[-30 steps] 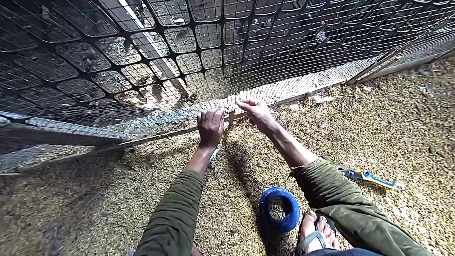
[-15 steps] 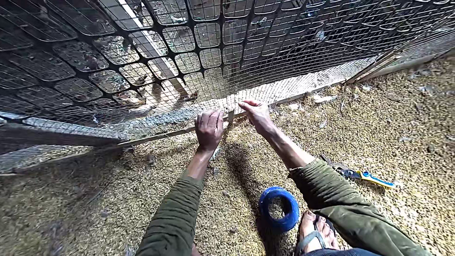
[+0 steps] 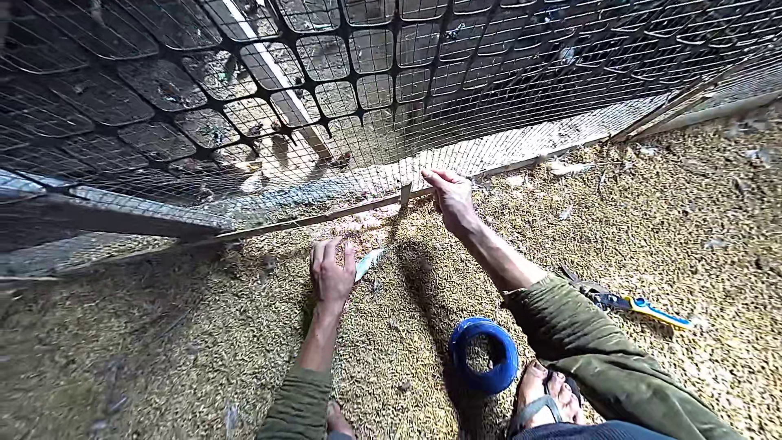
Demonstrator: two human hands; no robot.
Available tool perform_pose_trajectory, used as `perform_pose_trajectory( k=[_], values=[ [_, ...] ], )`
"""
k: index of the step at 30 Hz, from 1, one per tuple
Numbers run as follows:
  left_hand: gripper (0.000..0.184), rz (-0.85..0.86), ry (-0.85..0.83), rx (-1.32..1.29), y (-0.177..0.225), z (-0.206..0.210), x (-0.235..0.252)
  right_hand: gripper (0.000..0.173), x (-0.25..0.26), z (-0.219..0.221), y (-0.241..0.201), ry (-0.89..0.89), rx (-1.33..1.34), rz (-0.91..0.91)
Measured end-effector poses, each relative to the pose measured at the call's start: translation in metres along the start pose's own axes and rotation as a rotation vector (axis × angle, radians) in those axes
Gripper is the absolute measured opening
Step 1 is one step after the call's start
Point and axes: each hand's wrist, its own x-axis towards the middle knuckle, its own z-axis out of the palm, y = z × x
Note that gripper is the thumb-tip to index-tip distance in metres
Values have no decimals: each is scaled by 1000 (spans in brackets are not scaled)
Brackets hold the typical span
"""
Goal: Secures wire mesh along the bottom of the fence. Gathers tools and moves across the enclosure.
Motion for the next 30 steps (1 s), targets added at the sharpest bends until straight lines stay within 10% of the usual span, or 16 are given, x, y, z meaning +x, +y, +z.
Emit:
perform_pose_trajectory(
  k=[22,30],
  values=[
    [34,-53,152,-116,2,-21,-1,14,25,9,-14,-53,-79,122],
    [31,-178,-232,-531,74,-12,64,13,29,12,-20,-67,-99,175]
  ],
)
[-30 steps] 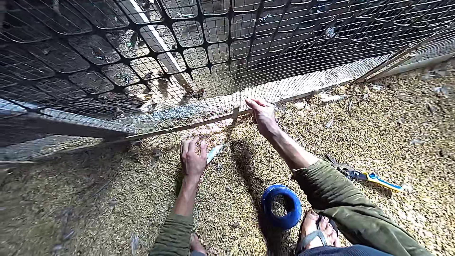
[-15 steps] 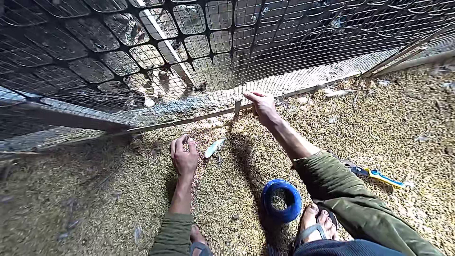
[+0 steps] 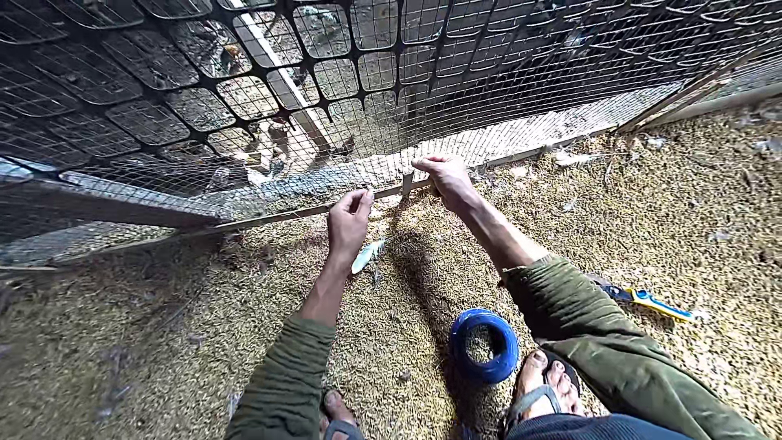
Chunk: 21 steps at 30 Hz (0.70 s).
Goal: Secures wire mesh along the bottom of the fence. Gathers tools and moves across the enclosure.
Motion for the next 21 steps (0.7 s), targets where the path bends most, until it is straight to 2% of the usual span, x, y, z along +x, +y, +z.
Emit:
perform_pose_trajectory(
  k=[3,6,11,15,21],
  values=[
    [29,-124,-66,-173,19,18,18,12,-1,-1,-1,-16,11,0],
    [26,-246,-40,-263,32,31,25,12,-1,-2,-3,-16,-7,5],
    [27,-307,-7,-378,36,37,17,12,0,-1,-4,-36,-19,10],
    [20,-368,83,-513,43,46,26,12,0,0,-8,-38,-27,26],
    [15,-407,108,-615,45,49,26,11,2,0,-5,-56,-19,11]
  ],
)
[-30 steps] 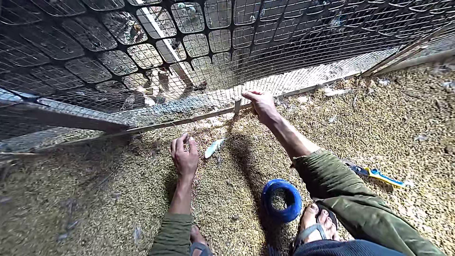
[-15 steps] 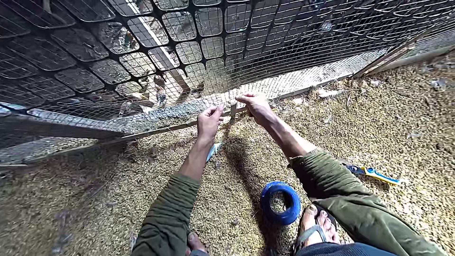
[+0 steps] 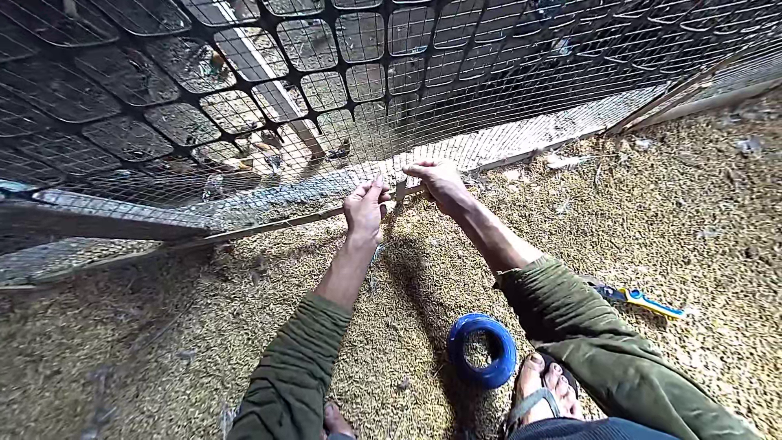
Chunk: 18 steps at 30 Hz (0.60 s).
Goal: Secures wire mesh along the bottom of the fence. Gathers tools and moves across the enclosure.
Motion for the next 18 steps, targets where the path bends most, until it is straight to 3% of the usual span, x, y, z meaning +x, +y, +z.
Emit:
perform_pose_trajectory(
  k=[8,12,15,18],
  values=[
    [13,60,-75,17,-15,-8,-11,14,-8,-4,7,-50,-21,-58],
    [11,287,-165,215,-32,-21,-18,30,-36,-15,27,-158,-81,-81],
    [15,459,-234,487,-35,-27,-34,33,-44,-13,38,-198,-103,-63],
    [16,564,-283,594,-42,-26,-41,37,-54,-4,39,-262,-76,-21]
  ],
)
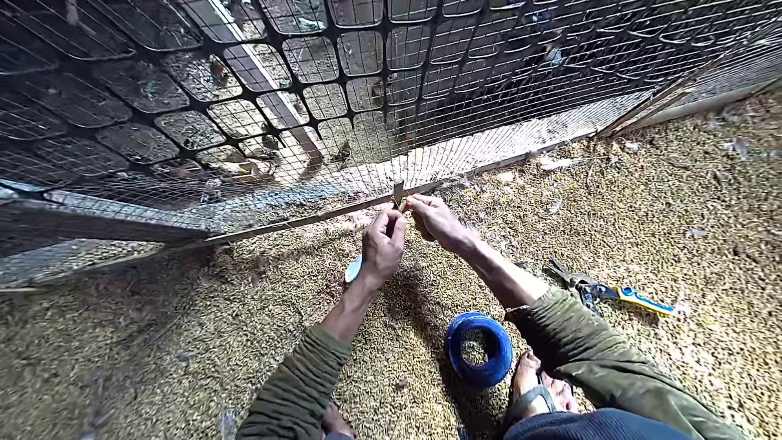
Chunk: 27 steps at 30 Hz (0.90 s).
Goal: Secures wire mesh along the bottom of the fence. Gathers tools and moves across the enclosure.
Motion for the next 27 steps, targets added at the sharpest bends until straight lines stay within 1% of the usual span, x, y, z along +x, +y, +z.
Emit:
perform_pose_trajectory(
  k=[3,5,8,10,11,13,15,17,20,24,27],
  values=[
    [16,77,-9,106,0,2,1,36,-4,7,-6,-50,82,49],
    [15,144,-12,164,-4,4,3,31,-4,5,-8,-65,123,51],
    [15,265,-27,217,-11,8,3,26,-1,2,-3,-53,143,14],
    [14,331,-42,216,-12,9,0,25,0,3,2,-25,86,-40],
    [15,352,-27,210,-13,8,-2,25,-1,3,4,-7,45,-69],
    [20,417,64,258,-19,0,1,26,-2,3,8,16,-27,-102],
    [23,560,122,379,-24,-10,13,28,-4,3,12,12,-77,-135],
    [25,681,95,477,-29,-17,27,29,-7,5,10,19,-99,-161],
    [21,826,49,547,-34,-21,45,29,-8,6,5,23,-134,-178],
    [20,928,-23,575,-39,-28,56,30,-11,4,7,12,-129,-208],
    [18,954,-51,531,-39,-38,62,32,-13,3,3,-7,-131,-150]
  ],
)
